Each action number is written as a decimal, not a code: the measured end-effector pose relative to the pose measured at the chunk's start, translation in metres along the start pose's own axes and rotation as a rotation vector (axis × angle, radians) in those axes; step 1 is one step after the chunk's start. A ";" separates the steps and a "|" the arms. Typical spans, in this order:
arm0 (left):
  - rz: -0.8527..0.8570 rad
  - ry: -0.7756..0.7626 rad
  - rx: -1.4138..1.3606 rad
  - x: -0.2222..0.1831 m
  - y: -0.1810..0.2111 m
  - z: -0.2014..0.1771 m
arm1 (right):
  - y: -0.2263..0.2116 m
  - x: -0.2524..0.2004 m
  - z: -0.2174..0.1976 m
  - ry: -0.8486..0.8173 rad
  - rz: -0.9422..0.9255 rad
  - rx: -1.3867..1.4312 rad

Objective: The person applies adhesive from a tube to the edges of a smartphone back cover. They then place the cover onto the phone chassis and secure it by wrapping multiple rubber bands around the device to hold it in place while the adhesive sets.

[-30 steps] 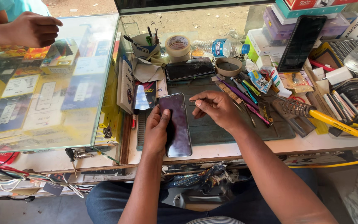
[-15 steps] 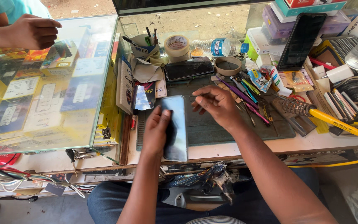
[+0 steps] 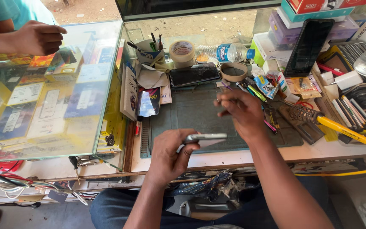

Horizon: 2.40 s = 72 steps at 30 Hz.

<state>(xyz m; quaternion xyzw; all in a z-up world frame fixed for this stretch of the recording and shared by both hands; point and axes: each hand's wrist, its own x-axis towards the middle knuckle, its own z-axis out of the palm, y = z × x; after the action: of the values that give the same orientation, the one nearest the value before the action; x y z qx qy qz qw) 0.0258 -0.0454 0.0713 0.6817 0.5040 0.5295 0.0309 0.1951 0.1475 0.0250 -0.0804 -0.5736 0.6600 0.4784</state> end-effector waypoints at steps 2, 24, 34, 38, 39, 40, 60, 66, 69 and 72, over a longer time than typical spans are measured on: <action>0.064 -0.032 0.046 0.000 0.001 -0.002 | -0.013 -0.017 0.006 -0.010 -0.053 -0.050; -0.022 -0.151 0.128 0.007 0.006 0.018 | -0.077 -0.073 0.040 -0.095 -0.397 -0.622; -0.039 -0.138 0.126 0.006 0.005 0.021 | -0.077 -0.073 0.045 -0.082 -0.417 -0.754; -0.025 -0.131 0.118 0.006 0.004 0.021 | -0.079 -0.069 0.051 -0.084 -0.502 -0.839; -0.021 -0.127 0.115 0.006 0.004 0.021 | -0.080 -0.069 0.053 -0.088 -0.517 -0.863; -0.030 -0.125 0.115 0.005 0.003 0.021 | -0.081 -0.068 0.055 -0.093 -0.532 -0.885; -0.037 -0.021 0.090 -0.005 -0.019 0.025 | -0.069 -0.069 0.061 -0.151 -0.407 -0.881; 0.069 0.043 0.342 -0.004 -0.013 0.045 | -0.067 -0.072 0.058 -0.032 -0.442 -0.971; 0.048 0.001 0.414 -0.002 -0.024 0.052 | -0.070 -0.074 0.059 0.007 -0.353 -0.961; 0.001 -0.069 0.386 -0.001 -0.040 0.055 | -0.083 -0.075 0.050 -0.022 -0.329 -1.041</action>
<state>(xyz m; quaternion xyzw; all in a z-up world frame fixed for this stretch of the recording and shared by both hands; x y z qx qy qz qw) 0.0411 0.0004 0.0236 0.6928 0.5946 0.3994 -0.0833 0.2465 0.0496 0.0776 -0.2089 -0.8346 0.2059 0.4663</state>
